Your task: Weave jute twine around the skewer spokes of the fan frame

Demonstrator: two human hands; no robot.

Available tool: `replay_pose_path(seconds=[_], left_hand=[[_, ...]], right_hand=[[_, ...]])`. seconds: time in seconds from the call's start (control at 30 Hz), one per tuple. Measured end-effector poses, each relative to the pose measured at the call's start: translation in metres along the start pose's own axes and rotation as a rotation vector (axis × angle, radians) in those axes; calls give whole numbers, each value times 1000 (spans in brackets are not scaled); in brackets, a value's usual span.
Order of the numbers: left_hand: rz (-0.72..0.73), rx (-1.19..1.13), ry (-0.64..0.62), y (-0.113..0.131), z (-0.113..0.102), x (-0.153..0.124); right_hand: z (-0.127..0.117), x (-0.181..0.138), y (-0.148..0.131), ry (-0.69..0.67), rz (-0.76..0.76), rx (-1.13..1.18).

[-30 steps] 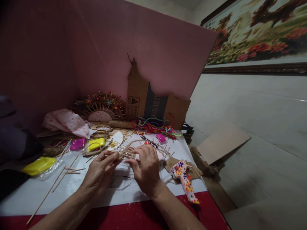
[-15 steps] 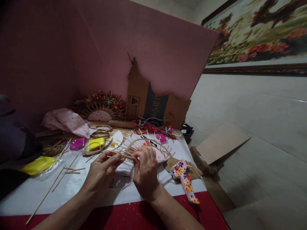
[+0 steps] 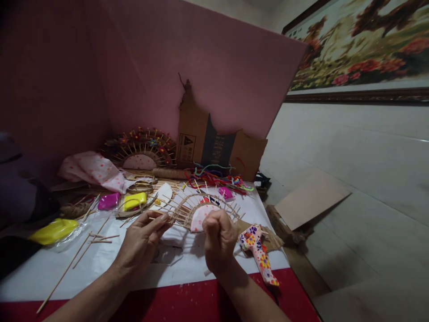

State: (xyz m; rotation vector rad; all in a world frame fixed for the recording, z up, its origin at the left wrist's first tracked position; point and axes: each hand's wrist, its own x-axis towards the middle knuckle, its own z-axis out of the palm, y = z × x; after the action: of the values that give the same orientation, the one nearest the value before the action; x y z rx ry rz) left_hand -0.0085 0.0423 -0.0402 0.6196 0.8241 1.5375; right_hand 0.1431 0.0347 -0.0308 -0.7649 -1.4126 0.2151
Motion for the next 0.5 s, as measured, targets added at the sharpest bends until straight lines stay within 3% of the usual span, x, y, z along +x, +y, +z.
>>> replay_pose_path(seconds=[0.1,0.23,0.5], left_hand=[[16,-1,-33,0,0,0],[27,19,-70,1,0,-2],[48,95,-88,2,1,-1]], right_hand=[[3,-3,0,-144,-61,-152],[8,-8,-1,-269,-150,-164],[10,-8,2,-335,-228,-200]])
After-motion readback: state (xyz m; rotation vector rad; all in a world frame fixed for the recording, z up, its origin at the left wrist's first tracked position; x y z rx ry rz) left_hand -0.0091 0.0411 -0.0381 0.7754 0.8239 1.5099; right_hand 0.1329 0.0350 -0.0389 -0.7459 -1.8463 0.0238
